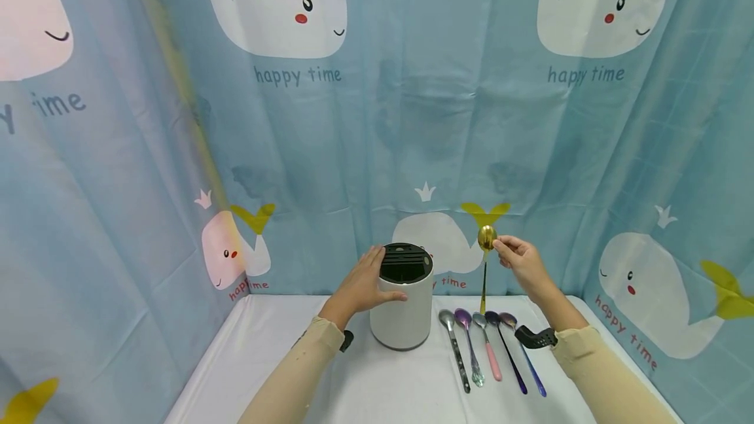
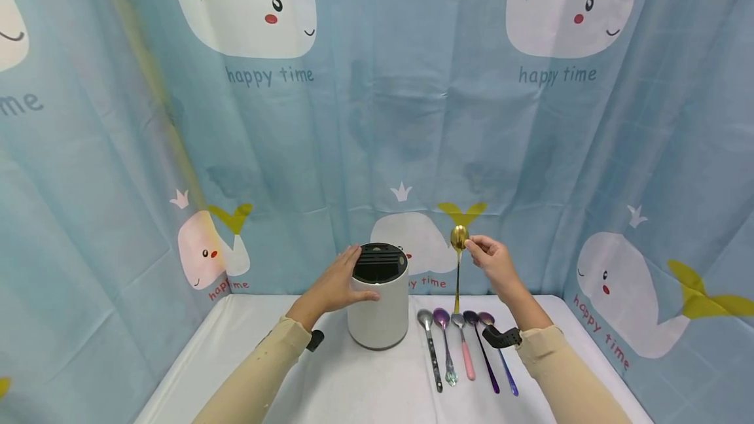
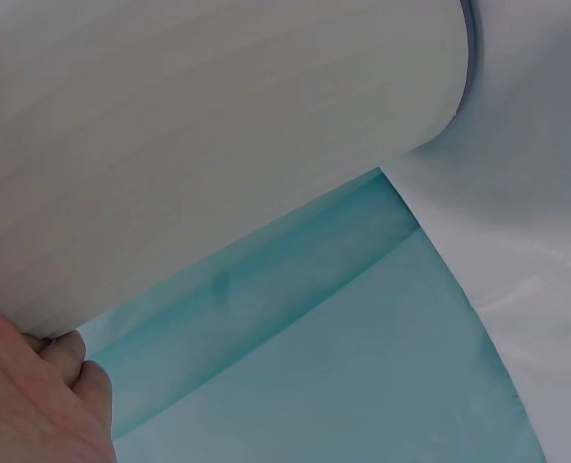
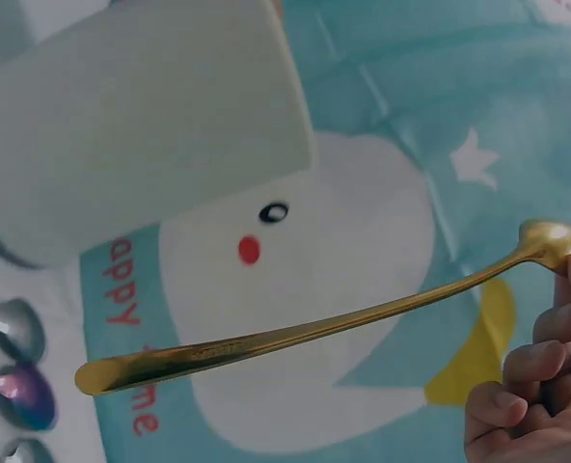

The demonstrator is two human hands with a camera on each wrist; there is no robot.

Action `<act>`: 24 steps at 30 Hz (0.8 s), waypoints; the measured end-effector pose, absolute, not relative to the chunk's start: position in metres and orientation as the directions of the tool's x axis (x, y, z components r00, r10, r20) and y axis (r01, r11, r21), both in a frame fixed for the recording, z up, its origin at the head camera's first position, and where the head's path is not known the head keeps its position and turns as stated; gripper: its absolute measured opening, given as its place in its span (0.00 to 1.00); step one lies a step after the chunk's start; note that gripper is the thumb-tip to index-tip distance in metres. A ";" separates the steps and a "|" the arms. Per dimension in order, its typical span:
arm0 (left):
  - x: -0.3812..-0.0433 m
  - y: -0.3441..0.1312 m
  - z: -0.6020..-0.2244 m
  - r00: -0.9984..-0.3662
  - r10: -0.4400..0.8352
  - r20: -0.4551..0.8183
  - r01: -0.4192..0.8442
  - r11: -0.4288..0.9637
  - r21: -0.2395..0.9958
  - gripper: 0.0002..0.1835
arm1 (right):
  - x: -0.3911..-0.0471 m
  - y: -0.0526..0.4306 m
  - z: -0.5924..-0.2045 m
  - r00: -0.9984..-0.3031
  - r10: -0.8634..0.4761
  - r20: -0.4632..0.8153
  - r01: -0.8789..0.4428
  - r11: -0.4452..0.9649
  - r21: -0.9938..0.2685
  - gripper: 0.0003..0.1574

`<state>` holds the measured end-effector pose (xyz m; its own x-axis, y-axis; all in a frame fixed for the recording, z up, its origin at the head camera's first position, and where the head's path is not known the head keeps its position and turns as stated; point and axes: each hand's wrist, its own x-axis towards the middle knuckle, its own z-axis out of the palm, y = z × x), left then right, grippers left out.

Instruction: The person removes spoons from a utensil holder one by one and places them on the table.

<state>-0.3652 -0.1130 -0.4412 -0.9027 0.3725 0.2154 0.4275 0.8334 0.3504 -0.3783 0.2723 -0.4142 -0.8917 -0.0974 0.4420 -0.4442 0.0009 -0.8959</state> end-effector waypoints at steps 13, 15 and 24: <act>-0.366 -0.112 -0.442 -0.906 0.367 0.213 0.422 0.835 0.354 0.70 | -0.379 0.321 -0.450 -0.976 -0.011 0.217 -0.214 0.224 -0.951 0.23; -0.366 -0.112 -0.442 -0.908 0.364 0.209 0.417 0.837 0.353 0.70 | -0.381 0.328 -0.457 -0.983 -0.014 0.183 -0.181 0.255 -0.950 0.26; -0.364 -0.112 -0.441 -0.907 0.363 0.212 0.417 0.839 0.349 0.70 | -0.386 0.354 -0.483 -1.000 -0.013 0.007 -0.011 0.390 -0.921 0.33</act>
